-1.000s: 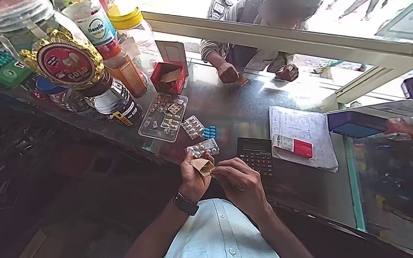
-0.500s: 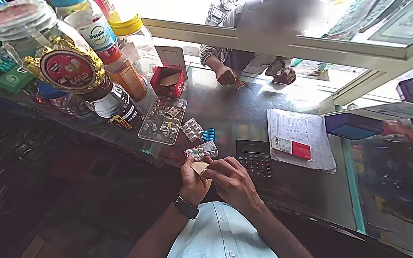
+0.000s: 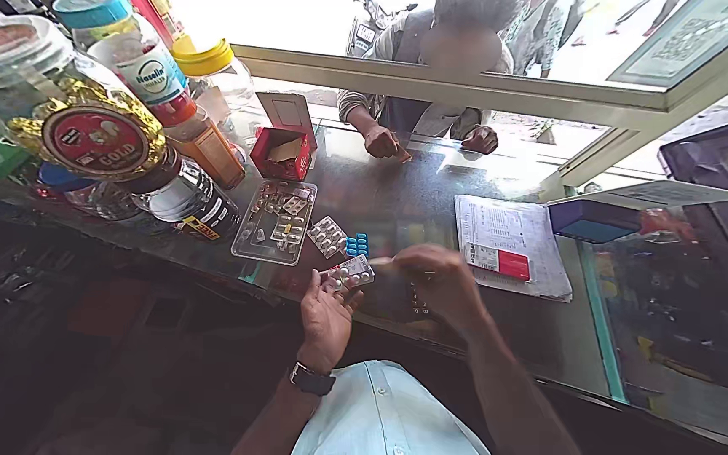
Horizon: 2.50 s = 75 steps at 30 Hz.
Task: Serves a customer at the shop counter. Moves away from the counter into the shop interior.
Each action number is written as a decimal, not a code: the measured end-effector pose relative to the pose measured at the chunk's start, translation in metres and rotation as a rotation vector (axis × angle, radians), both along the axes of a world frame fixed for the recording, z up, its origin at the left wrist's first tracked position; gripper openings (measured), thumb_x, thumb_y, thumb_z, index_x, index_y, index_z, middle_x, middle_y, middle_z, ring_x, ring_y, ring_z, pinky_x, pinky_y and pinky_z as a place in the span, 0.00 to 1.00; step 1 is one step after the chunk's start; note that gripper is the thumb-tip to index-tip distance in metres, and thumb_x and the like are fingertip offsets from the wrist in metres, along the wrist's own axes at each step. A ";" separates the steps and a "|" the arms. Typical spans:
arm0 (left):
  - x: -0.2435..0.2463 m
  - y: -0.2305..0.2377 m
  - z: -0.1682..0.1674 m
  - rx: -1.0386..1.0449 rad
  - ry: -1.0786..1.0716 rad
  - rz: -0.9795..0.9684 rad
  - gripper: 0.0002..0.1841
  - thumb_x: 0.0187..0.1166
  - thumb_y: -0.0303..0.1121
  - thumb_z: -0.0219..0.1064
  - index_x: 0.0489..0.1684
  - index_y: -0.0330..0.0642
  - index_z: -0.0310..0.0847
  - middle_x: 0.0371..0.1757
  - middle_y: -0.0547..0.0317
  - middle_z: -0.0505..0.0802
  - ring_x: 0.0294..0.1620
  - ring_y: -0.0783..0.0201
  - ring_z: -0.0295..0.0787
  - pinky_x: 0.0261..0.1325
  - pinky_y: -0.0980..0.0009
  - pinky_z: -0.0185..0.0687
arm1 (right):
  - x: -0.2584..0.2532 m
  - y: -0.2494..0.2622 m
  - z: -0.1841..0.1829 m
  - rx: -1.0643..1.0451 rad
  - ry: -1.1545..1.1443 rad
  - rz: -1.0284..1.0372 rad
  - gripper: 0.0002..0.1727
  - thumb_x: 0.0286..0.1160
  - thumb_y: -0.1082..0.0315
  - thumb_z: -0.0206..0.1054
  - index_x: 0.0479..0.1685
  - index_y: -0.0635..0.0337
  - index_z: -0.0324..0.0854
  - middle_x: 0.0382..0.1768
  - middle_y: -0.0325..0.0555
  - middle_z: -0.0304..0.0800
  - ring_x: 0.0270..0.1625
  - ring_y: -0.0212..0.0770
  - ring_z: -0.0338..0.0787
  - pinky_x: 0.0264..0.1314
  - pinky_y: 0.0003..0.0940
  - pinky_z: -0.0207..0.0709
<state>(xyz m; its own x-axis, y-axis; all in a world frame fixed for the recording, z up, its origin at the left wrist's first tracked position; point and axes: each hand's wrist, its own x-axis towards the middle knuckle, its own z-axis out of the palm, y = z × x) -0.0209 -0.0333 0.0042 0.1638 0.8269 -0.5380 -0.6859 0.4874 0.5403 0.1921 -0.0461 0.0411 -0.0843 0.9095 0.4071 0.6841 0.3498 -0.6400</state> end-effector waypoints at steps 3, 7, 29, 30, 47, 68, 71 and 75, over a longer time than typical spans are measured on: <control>-0.029 0.016 0.001 0.119 0.110 0.150 0.21 0.95 0.47 0.35 0.60 0.44 0.70 0.53 0.54 0.92 0.49 0.55 0.93 0.52 0.54 0.89 | 0.060 0.058 0.002 -0.114 -0.204 -0.208 0.08 0.80 0.67 0.68 0.44 0.56 0.93 0.43 0.49 0.94 0.47 0.51 0.93 0.52 0.57 0.85; -0.048 0.021 -0.007 0.293 0.196 0.271 0.14 0.95 0.37 0.38 0.60 0.44 0.68 0.47 0.51 0.93 0.39 0.56 0.94 0.41 0.59 0.92 | 0.114 0.133 -0.032 -0.064 -0.429 -0.367 0.10 0.81 0.70 0.63 0.43 0.60 0.92 0.45 0.56 0.94 0.55 0.61 0.91 0.56 0.62 0.81; -0.032 0.039 -0.039 0.610 1.428 -0.751 0.27 0.69 0.37 0.78 0.66 0.35 0.81 0.60 0.41 0.87 0.59 0.49 0.88 0.65 0.51 0.84 | -0.002 0.130 -0.082 -0.660 0.339 0.110 0.21 0.63 0.67 0.83 0.55 0.62 0.86 0.35 0.48 0.92 0.33 0.39 0.90 0.43 0.39 0.86; -0.041 0.036 -0.043 0.622 1.291 -0.635 0.25 0.71 0.34 0.77 0.65 0.32 0.79 0.57 0.44 0.89 0.55 0.54 0.90 0.62 0.54 0.86 | -0.007 0.130 -0.079 -0.662 0.480 0.129 0.17 0.66 0.69 0.81 0.51 0.65 0.87 0.34 0.48 0.93 0.31 0.37 0.90 0.41 0.36 0.88; -0.073 0.014 -0.056 0.152 0.337 0.049 0.13 0.89 0.30 0.55 0.66 0.37 0.74 0.51 0.45 0.94 0.49 0.53 0.96 0.48 0.54 0.95 | -0.108 0.138 -0.066 -0.795 -0.034 -0.157 0.33 0.64 0.56 0.76 0.72 0.58 0.77 0.69 0.62 0.79 0.73 0.64 0.78 0.57 0.64 0.80; -0.052 0.040 -0.052 0.053 0.197 -0.023 0.15 0.87 0.28 0.55 0.68 0.35 0.71 0.51 0.41 0.91 0.48 0.51 0.94 0.51 0.52 0.92 | -0.101 0.122 -0.073 -0.791 0.157 -0.166 0.19 0.66 0.57 0.75 0.53 0.57 0.87 0.52 0.58 0.89 0.59 0.58 0.87 0.58 0.62 0.77; -0.051 0.039 -0.054 0.066 0.196 -0.034 0.15 0.87 0.28 0.54 0.69 0.35 0.71 0.52 0.40 0.91 0.49 0.51 0.93 0.52 0.51 0.91 | -0.105 0.117 -0.060 -0.800 0.117 -0.203 0.20 0.68 0.57 0.74 0.56 0.56 0.87 0.59 0.61 0.86 0.67 0.63 0.81 0.64 0.64 0.74; -0.047 0.037 -0.055 0.088 0.244 -0.027 0.15 0.86 0.26 0.56 0.68 0.35 0.71 0.51 0.41 0.91 0.48 0.52 0.94 0.52 0.52 0.91 | -0.103 0.115 -0.054 -0.783 0.139 -0.226 0.19 0.70 0.59 0.74 0.55 0.59 0.86 0.59 0.64 0.83 0.65 0.63 0.81 0.64 0.61 0.75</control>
<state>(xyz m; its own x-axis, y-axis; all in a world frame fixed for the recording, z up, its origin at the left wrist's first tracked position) -0.0681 0.0040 -0.0507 0.0607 0.8695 -0.4901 -0.5177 0.4472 0.7293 0.0893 0.0691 -0.0126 0.1390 0.9233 -0.3580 0.5811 -0.3688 -0.7255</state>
